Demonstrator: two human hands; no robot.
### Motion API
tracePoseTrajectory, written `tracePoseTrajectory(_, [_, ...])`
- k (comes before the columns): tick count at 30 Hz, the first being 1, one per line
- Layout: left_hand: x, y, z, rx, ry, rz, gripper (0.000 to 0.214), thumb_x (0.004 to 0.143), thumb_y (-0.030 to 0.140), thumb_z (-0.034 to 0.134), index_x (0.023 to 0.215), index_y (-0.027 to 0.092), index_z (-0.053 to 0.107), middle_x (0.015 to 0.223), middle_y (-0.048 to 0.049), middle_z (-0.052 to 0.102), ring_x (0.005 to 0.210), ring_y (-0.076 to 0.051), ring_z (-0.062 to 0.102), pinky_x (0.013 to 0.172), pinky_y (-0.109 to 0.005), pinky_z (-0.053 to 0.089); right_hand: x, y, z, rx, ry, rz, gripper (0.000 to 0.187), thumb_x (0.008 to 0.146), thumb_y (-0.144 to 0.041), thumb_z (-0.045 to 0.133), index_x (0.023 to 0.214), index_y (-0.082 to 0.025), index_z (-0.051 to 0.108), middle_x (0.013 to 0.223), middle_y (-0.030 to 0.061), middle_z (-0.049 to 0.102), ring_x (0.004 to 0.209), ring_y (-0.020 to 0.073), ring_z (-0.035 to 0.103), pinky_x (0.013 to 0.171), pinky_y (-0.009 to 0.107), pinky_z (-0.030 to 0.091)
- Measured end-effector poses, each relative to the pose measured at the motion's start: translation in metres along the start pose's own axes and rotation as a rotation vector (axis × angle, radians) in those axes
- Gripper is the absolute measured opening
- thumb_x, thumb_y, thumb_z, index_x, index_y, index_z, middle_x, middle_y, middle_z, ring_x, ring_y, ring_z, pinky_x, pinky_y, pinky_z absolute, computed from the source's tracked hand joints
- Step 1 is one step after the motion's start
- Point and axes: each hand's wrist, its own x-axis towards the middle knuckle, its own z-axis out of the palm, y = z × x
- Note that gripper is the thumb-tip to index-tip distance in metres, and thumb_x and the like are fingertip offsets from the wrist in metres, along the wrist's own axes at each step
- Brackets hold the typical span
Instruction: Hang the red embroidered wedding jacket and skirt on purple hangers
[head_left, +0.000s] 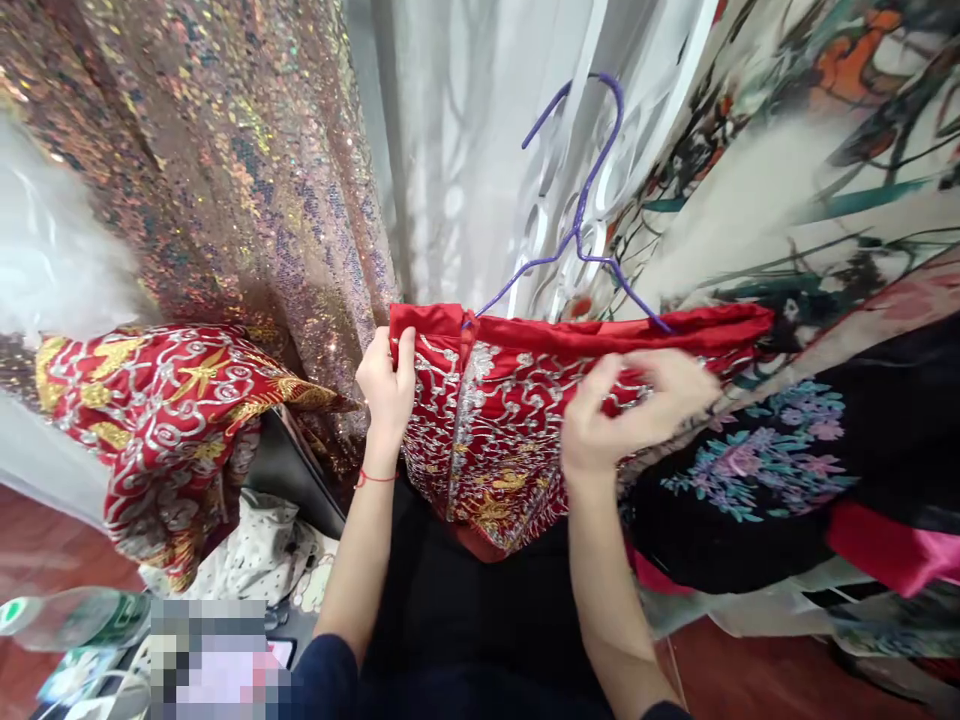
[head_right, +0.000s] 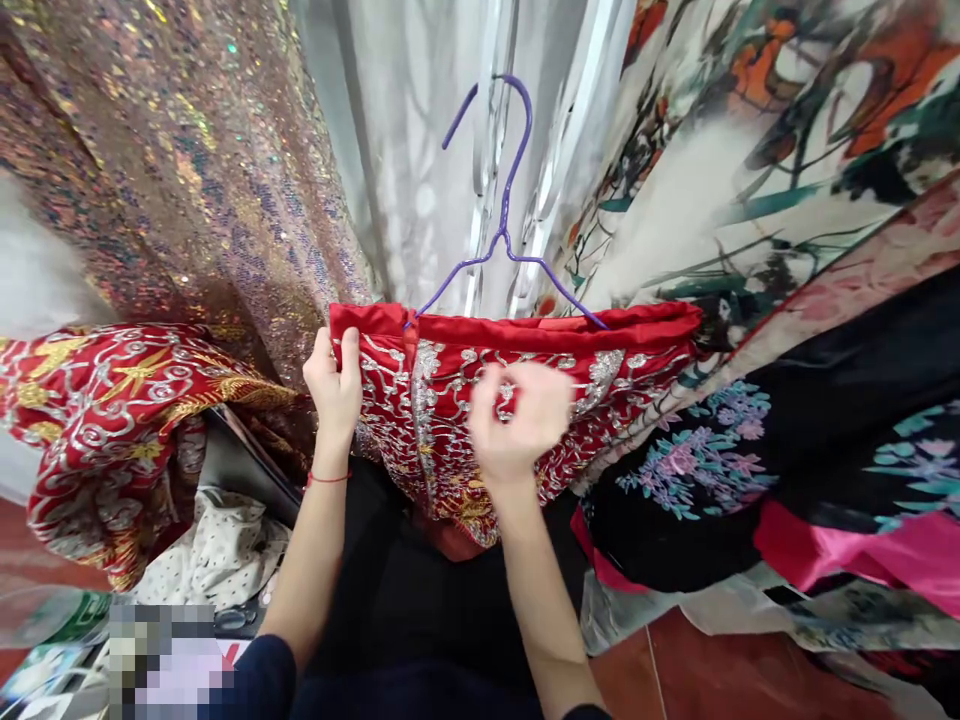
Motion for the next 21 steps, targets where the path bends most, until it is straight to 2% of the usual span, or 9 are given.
tracePoseTrajectory(1, [-0.002, 0.002, 0.001, 0.009, 0.014, -0.003, 0.046, 0.099, 0.054, 0.044, 0.07, 0.019, 0.047, 0.063, 0.004, 0.042, 0.057, -0.01, 0.04, 0.059, -0.026, 0.034, -0.011, -0.017, -0.003, 0.099, -0.155, 0.007, 0.022, 0.097, -0.038, 0.053, 0.084, -0.021, 0.058, 0.075, 0.0059, 0.064, 0.073, 0.0186, 0.062, 0.073, 0.035, 0.049])
tracePoseTrajectory(3, [-0.005, 0.005, 0.001, 0.01, 0.032, -0.008, 0.044, 0.099, 0.052, 0.045, 0.07, 0.02, 0.044, 0.062, 0.0044, 0.041, 0.057, -0.01, 0.04, 0.06, -0.026, 0.034, -0.029, -0.045, -0.004, 0.226, -0.528, 0.185, 0.024, 0.095, -0.041, 0.058, 0.081, -0.021, 0.059, 0.065, -0.0007, 0.061, 0.056, 0.0123, 0.056, 0.06, 0.028, 0.045])
tracePoseTrajectory(5, [-0.006, 0.008, -0.001, 0.004, 0.036, -0.013, 0.042, 0.099, 0.05, 0.046, 0.07, 0.02, 0.043, 0.062, 0.0045, 0.042, 0.057, -0.01, 0.04, 0.061, -0.026, 0.034, -0.043, -0.064, -0.001, 0.249, -0.722, 0.372, 0.027, 0.091, -0.046, 0.062, 0.082, -0.021, 0.061, 0.062, -0.0036, 0.061, 0.051, 0.0102, 0.054, 0.058, 0.025, 0.043])
tracePoseTrajectory(7, [-0.008, 0.01, -0.003, 0.002, 0.027, -0.022, 0.041, 0.1, 0.049, 0.046, 0.071, 0.02, 0.043, 0.063, 0.0044, 0.042, 0.057, -0.01, 0.04, 0.062, -0.026, 0.034, -0.052, -0.073, 0.004, 0.236, -0.761, 0.503, 0.029, 0.089, -0.049, 0.064, 0.082, -0.021, 0.062, 0.062, -0.0041, 0.063, 0.051, 0.0102, 0.055, 0.06, 0.025, 0.043])
tracePoseTrajectory(10, [-0.01, 0.012, -0.004, 0.007, 0.017, -0.039, 0.041, 0.099, 0.051, 0.045, 0.072, 0.021, 0.043, 0.064, 0.0041, 0.043, 0.058, -0.011, 0.041, 0.062, -0.026, 0.035, -0.059, -0.076, 0.008, 0.267, -0.77, 0.582, 0.027, 0.092, -0.046, 0.059, 0.082, -0.021, 0.061, 0.064, -0.0035, 0.065, 0.052, 0.0106, 0.056, 0.06, 0.024, 0.042])
tracePoseTrajectory(13, [-0.012, 0.013, -0.003, 0.011, 0.016, -0.053, 0.04, 0.1, 0.051, 0.045, 0.074, 0.02, 0.046, 0.065, 0.0035, 0.046, 0.06, -0.011, 0.045, 0.065, -0.026, 0.037, -0.062, -0.078, 0.009, 0.252, -0.823, 0.57, 0.021, 0.093, -0.039, 0.054, 0.088, -0.021, 0.062, 0.065, -0.003, 0.067, 0.053, 0.0112, 0.058, 0.058, 0.023, 0.039])
tracePoseTrajectory(16, [-0.012, 0.012, -0.002, 0.018, 0.005, -0.066, 0.04, 0.099, 0.053, 0.045, 0.076, 0.02, 0.047, 0.067, 0.0028, 0.049, 0.063, -0.012, 0.047, 0.067, -0.027, 0.039, -0.061, -0.082, 0.008, 0.105, -0.891, 0.522, 0.014, 0.092, -0.033, 0.053, 0.091, -0.021, 0.062, 0.06, -0.0042, 0.064, 0.052, 0.0122, 0.057, 0.057, 0.024, 0.032])
tracePoseTrajectory(19, [-0.012, 0.01, -0.005, -0.007, -0.016, -0.053, 0.037, 0.099, 0.052, 0.045, 0.081, 0.02, 0.05, 0.073, 0.0006, 0.054, 0.069, -0.014, 0.052, 0.072, -0.028, 0.043, -0.055, -0.085, 0.007, 0.015, -0.98, 0.501, 0.014, 0.091, -0.029, 0.051, 0.082, -0.021, 0.058, 0.051, -0.006, 0.051, 0.049, 0.0123, 0.049, 0.056, 0.025, 0.025])
tracePoseTrajectory(21, [-0.013, 0.008, -0.008, -0.032, -0.044, -0.016, 0.032, 0.1, 0.048, 0.044, 0.09, 0.019, 0.054, 0.082, -0.0024, 0.059, 0.078, -0.016, 0.056, 0.078, -0.03, 0.046, -0.05, -0.084, 0.005, 0.106, -1.018, 0.527, 0.02, 0.092, -0.029, 0.048, 0.075, -0.021, 0.054, 0.051, -0.0067, 0.045, 0.048, 0.011, 0.042, 0.056, 0.025, 0.024])
